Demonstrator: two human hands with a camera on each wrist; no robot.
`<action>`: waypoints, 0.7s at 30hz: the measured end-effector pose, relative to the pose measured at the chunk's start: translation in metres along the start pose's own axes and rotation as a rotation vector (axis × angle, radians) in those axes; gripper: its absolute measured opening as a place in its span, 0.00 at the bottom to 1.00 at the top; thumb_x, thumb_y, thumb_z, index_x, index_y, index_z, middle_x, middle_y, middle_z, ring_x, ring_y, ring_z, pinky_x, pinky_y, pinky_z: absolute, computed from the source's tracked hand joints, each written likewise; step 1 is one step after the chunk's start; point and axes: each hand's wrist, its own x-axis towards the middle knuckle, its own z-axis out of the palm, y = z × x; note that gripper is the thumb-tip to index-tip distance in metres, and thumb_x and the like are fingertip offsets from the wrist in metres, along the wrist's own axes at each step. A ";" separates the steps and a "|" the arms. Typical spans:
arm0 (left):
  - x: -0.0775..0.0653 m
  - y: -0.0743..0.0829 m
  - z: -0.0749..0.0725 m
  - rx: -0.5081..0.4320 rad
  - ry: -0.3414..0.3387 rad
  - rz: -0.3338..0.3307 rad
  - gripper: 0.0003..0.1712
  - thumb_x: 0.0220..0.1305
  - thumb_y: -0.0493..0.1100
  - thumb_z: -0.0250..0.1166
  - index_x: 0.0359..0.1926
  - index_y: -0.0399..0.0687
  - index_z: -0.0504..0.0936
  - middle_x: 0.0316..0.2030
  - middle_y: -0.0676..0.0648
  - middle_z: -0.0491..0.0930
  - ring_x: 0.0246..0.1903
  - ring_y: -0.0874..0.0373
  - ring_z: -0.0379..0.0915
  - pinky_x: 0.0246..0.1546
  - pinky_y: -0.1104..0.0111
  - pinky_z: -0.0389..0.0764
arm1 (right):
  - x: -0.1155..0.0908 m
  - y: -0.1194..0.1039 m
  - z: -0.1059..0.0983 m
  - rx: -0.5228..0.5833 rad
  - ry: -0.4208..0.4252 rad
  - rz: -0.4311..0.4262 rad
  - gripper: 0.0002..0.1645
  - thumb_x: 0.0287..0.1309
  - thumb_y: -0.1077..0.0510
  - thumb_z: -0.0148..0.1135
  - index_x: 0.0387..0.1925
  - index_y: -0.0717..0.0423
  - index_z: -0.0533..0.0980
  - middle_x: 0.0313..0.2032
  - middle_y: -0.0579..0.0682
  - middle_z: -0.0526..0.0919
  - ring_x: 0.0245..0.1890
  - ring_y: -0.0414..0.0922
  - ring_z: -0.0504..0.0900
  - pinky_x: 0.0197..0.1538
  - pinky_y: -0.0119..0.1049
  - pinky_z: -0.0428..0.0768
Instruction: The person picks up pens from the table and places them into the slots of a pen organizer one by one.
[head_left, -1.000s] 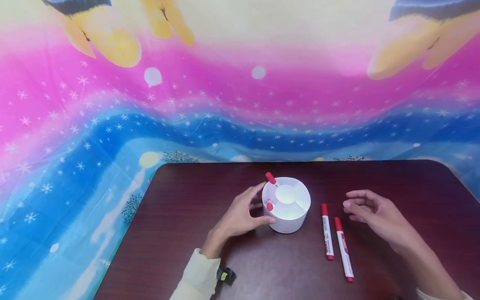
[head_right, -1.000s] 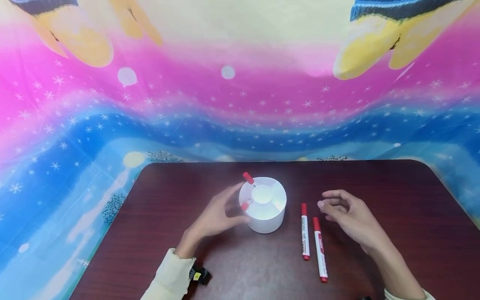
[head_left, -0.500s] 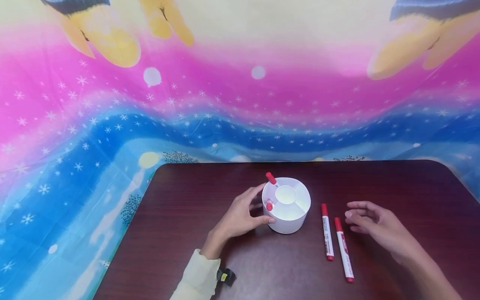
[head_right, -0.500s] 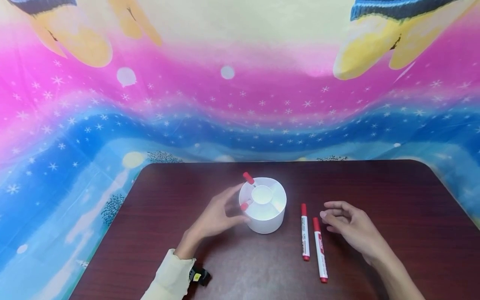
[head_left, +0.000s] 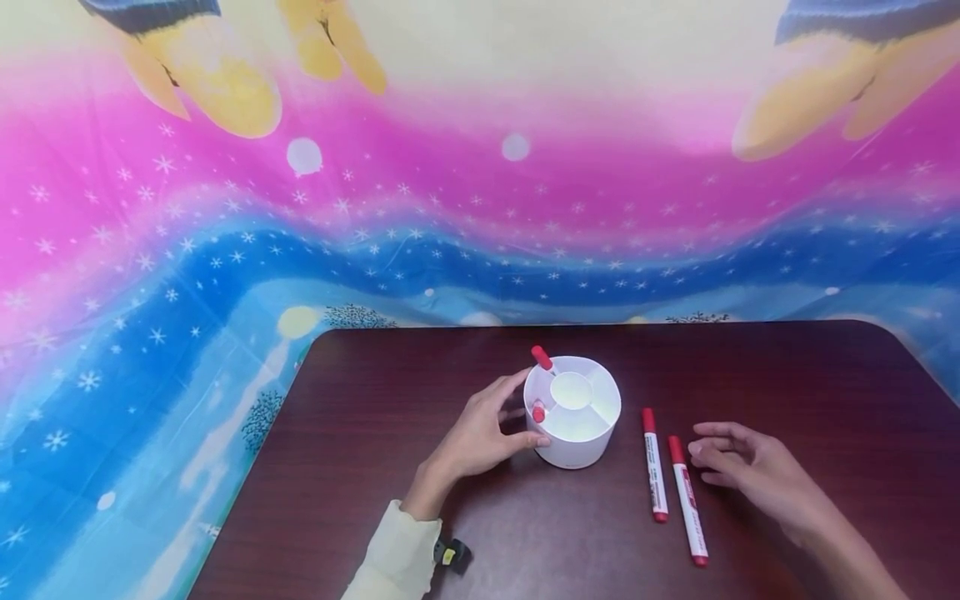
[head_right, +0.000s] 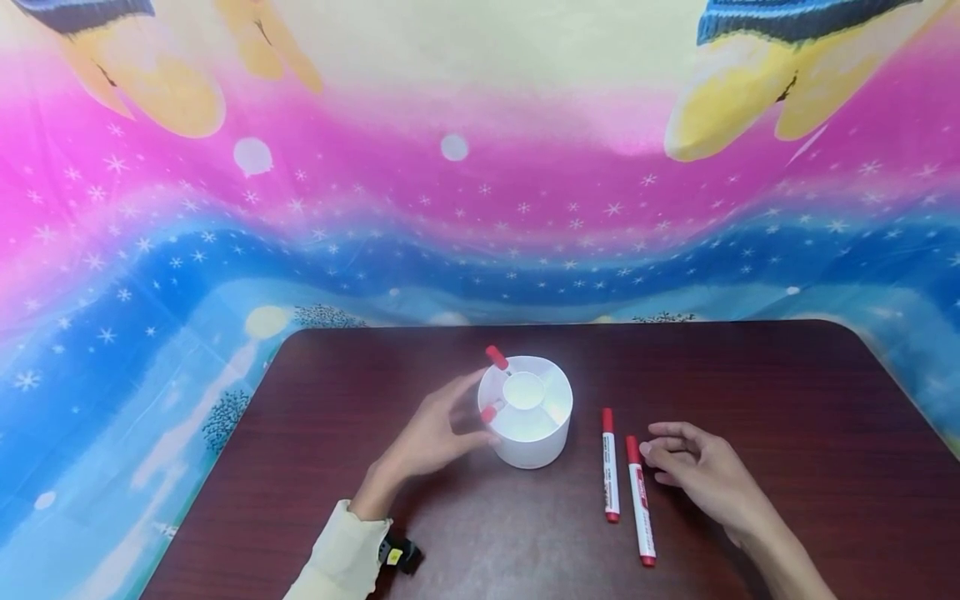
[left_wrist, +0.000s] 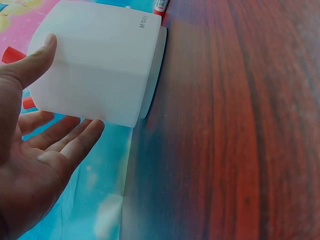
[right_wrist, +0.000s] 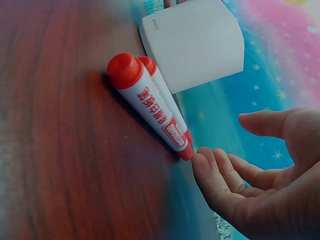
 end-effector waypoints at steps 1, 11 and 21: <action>0.000 0.000 0.000 0.002 0.000 -0.003 0.57 0.58 0.48 0.84 0.83 0.64 0.63 0.71 0.52 0.76 0.68 0.55 0.79 0.64 0.62 0.86 | 0.000 0.001 0.000 0.000 0.000 0.011 0.35 0.78 0.57 0.63 0.74 0.76 0.64 0.54 0.59 0.86 0.46 0.30 0.87 0.49 0.34 0.92; -0.001 0.002 0.001 0.005 -0.005 -0.021 0.57 0.58 0.49 0.84 0.83 0.65 0.63 0.73 0.52 0.74 0.69 0.54 0.78 0.64 0.59 0.86 | -0.005 0.005 0.003 0.024 0.006 0.085 0.37 0.76 0.59 0.64 0.75 0.76 0.64 0.52 0.56 0.87 0.44 0.31 0.87 0.48 0.37 0.93; -0.001 0.001 0.001 0.009 -0.001 -0.015 0.57 0.58 0.48 0.84 0.83 0.65 0.63 0.72 0.51 0.74 0.69 0.53 0.77 0.64 0.55 0.86 | -0.010 0.011 0.005 0.032 -0.043 0.092 0.39 0.75 0.57 0.66 0.75 0.77 0.64 0.50 0.54 0.87 0.43 0.32 0.87 0.45 0.37 0.93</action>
